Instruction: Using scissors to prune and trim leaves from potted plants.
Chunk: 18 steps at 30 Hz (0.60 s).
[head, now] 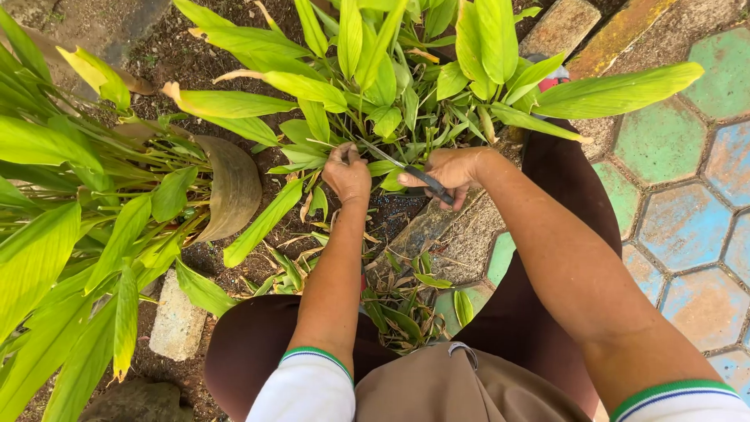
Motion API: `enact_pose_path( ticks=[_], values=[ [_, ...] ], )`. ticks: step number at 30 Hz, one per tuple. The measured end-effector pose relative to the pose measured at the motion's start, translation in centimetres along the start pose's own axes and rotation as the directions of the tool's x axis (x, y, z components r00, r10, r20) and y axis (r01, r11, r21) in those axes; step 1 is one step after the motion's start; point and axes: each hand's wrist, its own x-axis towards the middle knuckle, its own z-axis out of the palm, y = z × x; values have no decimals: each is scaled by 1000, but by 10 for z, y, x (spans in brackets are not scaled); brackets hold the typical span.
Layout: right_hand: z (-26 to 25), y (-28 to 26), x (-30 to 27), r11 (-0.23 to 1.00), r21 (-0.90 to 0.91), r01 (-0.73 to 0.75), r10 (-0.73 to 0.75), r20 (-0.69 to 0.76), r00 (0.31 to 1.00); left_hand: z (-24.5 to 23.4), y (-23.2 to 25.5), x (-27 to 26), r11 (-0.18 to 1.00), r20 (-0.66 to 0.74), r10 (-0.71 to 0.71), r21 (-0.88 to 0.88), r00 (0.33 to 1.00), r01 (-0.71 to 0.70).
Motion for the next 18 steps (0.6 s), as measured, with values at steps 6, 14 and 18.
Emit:
enact_pose_path(
  ticks=[6,14,18],
  values=[
    [-3,2,-5,1000,19,13,-13,8,1000,6,-7,4,998,-19,-18,-56,1000,16],
    [-3,-1,-14,1000,15,9,-9,-15,1000,5,3,1,996,-16,-68,-62,998,67],
    [-2,-1,-15,1000,-2,9,-9,-29,1000,3,7,-1,987,8,-144,-67,990,144]
  ],
)
